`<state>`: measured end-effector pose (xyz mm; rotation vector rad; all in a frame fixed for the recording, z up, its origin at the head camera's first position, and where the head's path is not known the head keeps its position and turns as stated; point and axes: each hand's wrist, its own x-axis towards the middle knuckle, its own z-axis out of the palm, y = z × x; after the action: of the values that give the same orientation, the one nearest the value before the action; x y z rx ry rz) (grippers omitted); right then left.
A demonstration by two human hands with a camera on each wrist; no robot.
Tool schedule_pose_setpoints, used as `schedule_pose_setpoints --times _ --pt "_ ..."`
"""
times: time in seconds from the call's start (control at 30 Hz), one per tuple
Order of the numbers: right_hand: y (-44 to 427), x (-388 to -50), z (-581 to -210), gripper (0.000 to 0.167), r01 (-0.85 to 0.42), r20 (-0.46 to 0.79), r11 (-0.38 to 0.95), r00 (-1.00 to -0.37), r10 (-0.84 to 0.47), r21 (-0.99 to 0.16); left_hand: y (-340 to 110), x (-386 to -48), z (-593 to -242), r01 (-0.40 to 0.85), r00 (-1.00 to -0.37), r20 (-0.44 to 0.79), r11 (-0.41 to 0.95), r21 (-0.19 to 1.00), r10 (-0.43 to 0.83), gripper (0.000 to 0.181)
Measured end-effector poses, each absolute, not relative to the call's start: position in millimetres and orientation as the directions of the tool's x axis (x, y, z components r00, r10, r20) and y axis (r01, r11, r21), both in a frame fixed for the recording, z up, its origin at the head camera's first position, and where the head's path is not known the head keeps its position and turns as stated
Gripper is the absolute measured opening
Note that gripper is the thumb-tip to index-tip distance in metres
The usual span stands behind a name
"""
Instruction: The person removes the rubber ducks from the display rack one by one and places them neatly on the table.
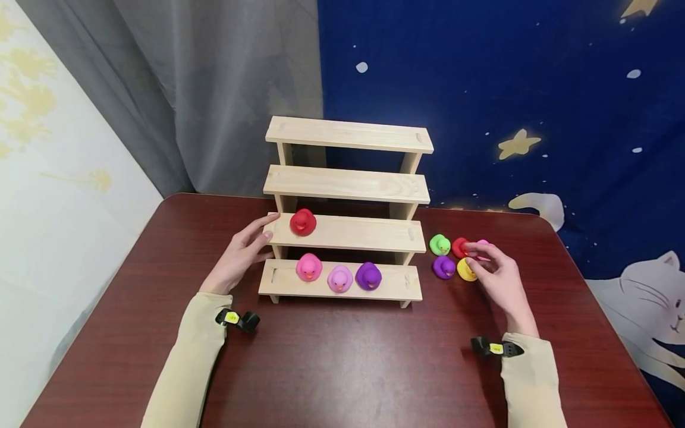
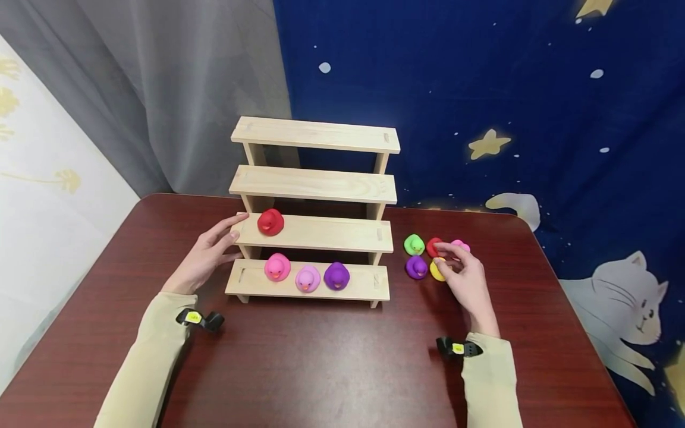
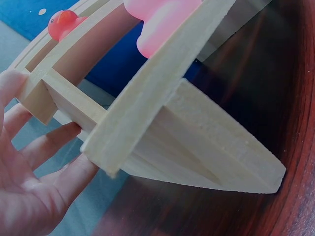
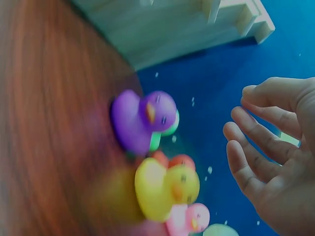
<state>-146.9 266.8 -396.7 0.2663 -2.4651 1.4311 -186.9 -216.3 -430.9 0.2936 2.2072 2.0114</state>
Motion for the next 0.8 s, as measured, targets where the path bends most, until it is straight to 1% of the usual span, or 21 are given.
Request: schedule_pose_setpoints --times 0.23,0.53,0.8 --pt "246 -151 -388 0.026 -0.332 0.345 0.436 -0.937 -0.053 -0.836 -216 -187 -431 0.051 -0.971 0.028 0.087 0.995 0.239 0.049" --pt "225 -155 -376 0.027 -0.335 0.334 0.424 -0.939 -0.079 -0.841 -217 -188 -432 0.055 -0.971 0.032 0.091 0.994 0.238 0.049" --pt "210 -159 -368 0.026 -0.389 0.374 0.293 -0.921 -0.106 -0.873 -217 -188 -432 0.056 -0.973 0.032 0.099 0.994 0.231 0.049"
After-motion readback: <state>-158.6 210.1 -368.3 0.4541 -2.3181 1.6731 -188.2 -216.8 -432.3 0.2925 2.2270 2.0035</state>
